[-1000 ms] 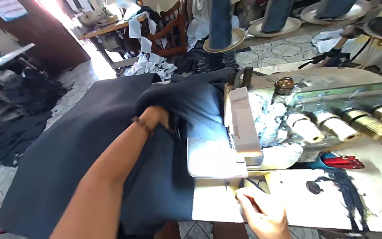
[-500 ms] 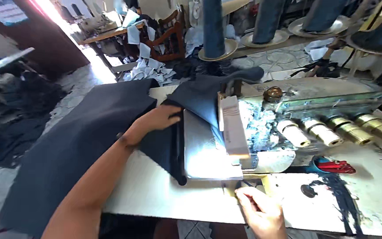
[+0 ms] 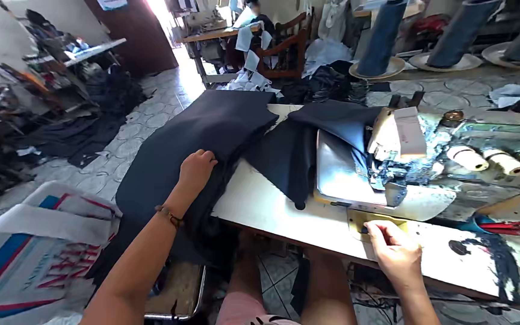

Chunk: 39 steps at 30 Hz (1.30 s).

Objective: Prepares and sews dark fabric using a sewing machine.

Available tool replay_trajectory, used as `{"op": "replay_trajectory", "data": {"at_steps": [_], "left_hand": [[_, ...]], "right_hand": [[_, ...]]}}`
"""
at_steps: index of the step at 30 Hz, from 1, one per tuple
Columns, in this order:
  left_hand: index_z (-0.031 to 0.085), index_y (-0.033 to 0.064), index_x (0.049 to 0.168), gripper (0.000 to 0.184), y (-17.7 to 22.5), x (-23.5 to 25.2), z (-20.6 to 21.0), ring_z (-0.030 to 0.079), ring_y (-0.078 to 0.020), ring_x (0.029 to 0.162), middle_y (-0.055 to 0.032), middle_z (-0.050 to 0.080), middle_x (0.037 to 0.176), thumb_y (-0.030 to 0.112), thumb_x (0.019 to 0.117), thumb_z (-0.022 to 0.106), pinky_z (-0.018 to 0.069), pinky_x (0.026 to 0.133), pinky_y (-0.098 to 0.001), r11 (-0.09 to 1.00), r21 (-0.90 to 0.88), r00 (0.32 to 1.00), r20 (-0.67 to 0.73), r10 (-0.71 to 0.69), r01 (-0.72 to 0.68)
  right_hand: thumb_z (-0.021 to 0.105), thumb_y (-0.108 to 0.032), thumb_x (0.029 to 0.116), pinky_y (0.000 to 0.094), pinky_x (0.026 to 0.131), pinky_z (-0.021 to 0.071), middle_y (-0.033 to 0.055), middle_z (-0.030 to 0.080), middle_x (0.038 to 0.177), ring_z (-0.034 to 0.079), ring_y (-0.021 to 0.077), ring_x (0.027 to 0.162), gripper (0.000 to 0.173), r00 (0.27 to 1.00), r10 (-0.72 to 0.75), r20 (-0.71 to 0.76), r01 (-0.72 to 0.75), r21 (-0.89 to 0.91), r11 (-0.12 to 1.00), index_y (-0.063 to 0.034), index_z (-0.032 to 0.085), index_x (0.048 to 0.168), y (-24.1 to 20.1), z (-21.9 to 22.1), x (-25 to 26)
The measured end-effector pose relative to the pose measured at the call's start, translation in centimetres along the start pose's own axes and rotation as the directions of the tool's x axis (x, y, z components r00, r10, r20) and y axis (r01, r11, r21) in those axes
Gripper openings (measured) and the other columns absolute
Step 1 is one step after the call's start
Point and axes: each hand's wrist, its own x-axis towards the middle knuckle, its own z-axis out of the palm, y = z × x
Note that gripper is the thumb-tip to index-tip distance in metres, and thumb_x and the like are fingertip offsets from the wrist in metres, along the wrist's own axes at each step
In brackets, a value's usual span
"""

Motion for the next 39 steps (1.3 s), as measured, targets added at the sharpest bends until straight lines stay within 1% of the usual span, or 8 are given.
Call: {"op": "replay_trajectory", "data": {"at_steps": [12, 17, 21, 24, 29, 33, 36, 39], "left_hand": [[0.065, -0.0047, 0.122, 0.031, 2.2, -2.6, -3.3, 0.066, -0.0340, 0.100, -0.0237, 0.068, 0.110, 0.019, 0.1092, 0.049, 0.0516, 0.091, -0.0527, 0.823, -0.555, 0.992, 0.043, -0.120, 0.123], [0.064, -0.0040, 0.129, 0.034, 10.4, -11.7, 0.0, 0.066, -0.0152, 0.097, -0.0155, 0.070, 0.110, 0.016, 0.1090, 0.045, 0.0542, 0.091, -0.0354, 0.655, -0.746, 0.901, 0.357, 0.245, 0.117], [0.064, -0.0072, 0.128, 0.033, 15.3, -20.3, 0.9, 0.069, -0.0213, 0.100, -0.0203, 0.071, 0.112, 0.009, 0.1070, 0.046, 0.0542, 0.093, -0.0383, 0.592, -0.800, 0.655, 0.499, 0.568, 0.097], [0.068, -0.0062, 0.123, 0.026, 16.3, -22.8, 1.9, 0.072, -0.0321, 0.104, -0.0224, 0.073, 0.110, 0.004, 0.1020, 0.056, 0.0555, 0.096, -0.0471, 0.520, -0.839, 0.376, 0.435, 0.818, -0.160], [0.071, 0.0065, 0.122, 0.028, 18.8, -14.3, 4.9, 0.068, -0.0246, 0.107, -0.0112, 0.072, 0.113, 0.022, 0.1019, 0.060, 0.0568, 0.093, -0.0414, 0.543, -0.569, 0.645, 0.031, 0.764, -0.617], [0.063, 0.0050, 0.137, 0.047, 20.9, -7.6, 7.4, 0.062, -0.0274, 0.123, -0.0125, 0.069, 0.126, 0.037, 0.1030, 0.057, 0.0457, 0.111, -0.0479, 0.467, -0.552, 0.542, 0.031, 0.840, -0.691], [0.075, 0.0048, 0.100, 0.022, 22.1, -6.8, 8.3, 0.069, -0.0115, 0.081, -0.0044, 0.073, 0.089, 0.026, 0.0949, 0.071, 0.0583, 0.077, -0.0326, 0.350, -0.722, 0.471, 0.039, 0.881, -0.597], [0.074, 0.0025, 0.091, 0.009, 22.6, -7.2, 8.1, 0.065, -0.0026, 0.073, -0.0015, 0.071, 0.081, 0.012, 0.0922, 0.074, 0.0557, 0.069, -0.0209, 0.310, -0.846, 0.519, 0.047, 0.853, -0.434]], "right_hand": [[0.053, -0.016, 0.0995, 0.0109, 0.061, 0.0455, -0.0004, 0.063, 0.076, 0.054, -0.0060, 0.064, 0.025, 0.983, 0.168, 0.070, -0.177, 0.153, 0.972, 0.0026, 0.069, 0.094, -2.8, 0.7, -0.4], [0.053, -0.069, 0.0942, 0.0385, 0.094, 0.0578, 0.0018, 0.071, 0.120, 0.069, 0.0176, 0.108, 0.079, 0.668, 0.172, 0.724, -0.720, 0.570, 0.396, -0.0054, 0.050, 0.140, -9.4, 4.8, -3.1], [0.029, -0.036, 0.1107, 0.0259, 0.073, 0.0608, -0.0028, 0.074, 0.087, 0.071, 0.0061, 0.081, 0.039, 0.549, 0.488, 0.678, -0.817, 0.560, 0.140, -0.0127, 0.061, 0.112, -10.8, 4.6, -1.7], [0.046, -0.010, 0.1073, 0.0254, 0.070, 0.0611, 0.0017, 0.072, 0.086, 0.071, 0.0078, 0.077, 0.016, 0.516, 0.645, 0.563, -0.830, 0.516, 0.214, -0.0074, 0.058, 0.119, -9.9, 3.6, -1.8], [0.049, -0.002, 0.1021, 0.0278, 0.083, 0.0604, 0.0026, 0.072, 0.096, 0.071, 0.0072, 0.087, 0.022, 0.688, 0.556, 0.466, -0.713, 0.577, 0.398, 0.0002, 0.056, 0.123, -8.4, 2.6, -6.9], [0.048, -0.002, 0.0993, 0.0257, 0.091, 0.0584, 0.0009, 0.072, 0.106, 0.069, 0.0033, 0.097, 0.028, 0.774, 0.480, 0.413, -0.626, 0.611, 0.484, 0.0042, 0.056, 0.126, -8.5, 1.7, -10.3], [0.049, -0.002, 0.1000, 0.0248, 0.092, 0.0583, -0.0024, 0.072, 0.106, 0.069, 0.0020, 0.098, 0.027, 0.784, 0.458, 0.420, -0.616, 0.625, 0.480, 0.0021, 0.056, 0.125, -7.8, 0.3, -11.4], [0.051, -0.005, 0.1008, 0.0255, 0.092, 0.0586, -0.0053, 0.073, 0.106, 0.069, 0.0016, 0.098, 0.024, 0.788, 0.384, 0.481, -0.615, 0.630, 0.474, -0.0014, 0.058, 0.124, -6.7, -1.0, -11.1]]}}
